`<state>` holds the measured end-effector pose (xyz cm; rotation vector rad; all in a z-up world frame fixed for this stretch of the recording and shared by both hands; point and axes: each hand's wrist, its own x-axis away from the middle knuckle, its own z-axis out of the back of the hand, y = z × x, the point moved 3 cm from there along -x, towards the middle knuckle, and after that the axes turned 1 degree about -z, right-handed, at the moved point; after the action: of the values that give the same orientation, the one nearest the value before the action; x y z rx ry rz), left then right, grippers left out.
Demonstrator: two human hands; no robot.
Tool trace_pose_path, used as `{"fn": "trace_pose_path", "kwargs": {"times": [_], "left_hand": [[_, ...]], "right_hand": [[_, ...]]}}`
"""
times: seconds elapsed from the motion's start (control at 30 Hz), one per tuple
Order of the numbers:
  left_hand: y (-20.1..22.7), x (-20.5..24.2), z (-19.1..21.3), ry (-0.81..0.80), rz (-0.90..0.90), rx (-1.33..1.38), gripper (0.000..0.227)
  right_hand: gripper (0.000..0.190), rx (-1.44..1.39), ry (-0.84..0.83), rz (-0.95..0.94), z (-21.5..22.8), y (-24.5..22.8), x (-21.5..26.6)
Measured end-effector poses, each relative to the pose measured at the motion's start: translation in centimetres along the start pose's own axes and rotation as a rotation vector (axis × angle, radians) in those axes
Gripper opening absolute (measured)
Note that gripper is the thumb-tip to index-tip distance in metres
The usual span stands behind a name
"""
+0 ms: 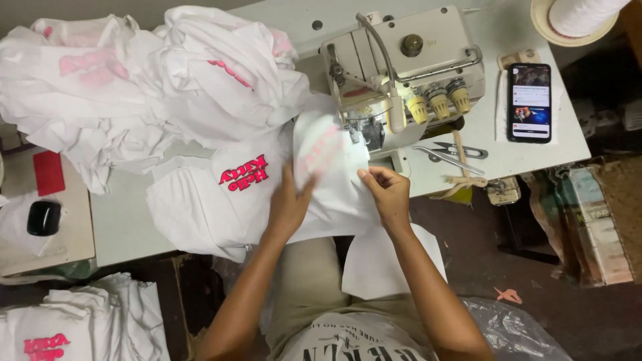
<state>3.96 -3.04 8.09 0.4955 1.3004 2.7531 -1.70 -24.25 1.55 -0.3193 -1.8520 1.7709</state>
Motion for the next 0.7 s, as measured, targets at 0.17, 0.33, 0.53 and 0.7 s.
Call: {"fn": "trace_pose_path", "kwargs": {"times": [0.17,0.33,0.53,0.7], "left_hand": [[-2.0,2.1,6.1,0.364,-0.249,-0.401,0.057],[5.0,2.3,0.1,0.492,-0.664,-0.174,0.053],[4.8,-3.2,-6.2,0.336,-0.594,-0.316,0.059],[4.3,-8.8,-5.7,0.348,-0.58,-0.416,0.056]], "right_hand": [[0.01,0.013,-0.042,-0.077,0.9,2.3,2.0],[0.011,0.084,-0.05,-0.114,2.2,5.0,4.0],[0.011,0.004,-0.001,-0.137,2.1,2.6,5.0],[0.016,-0.121,0.019,-0.033,0.1,1.4,1.7]]}}
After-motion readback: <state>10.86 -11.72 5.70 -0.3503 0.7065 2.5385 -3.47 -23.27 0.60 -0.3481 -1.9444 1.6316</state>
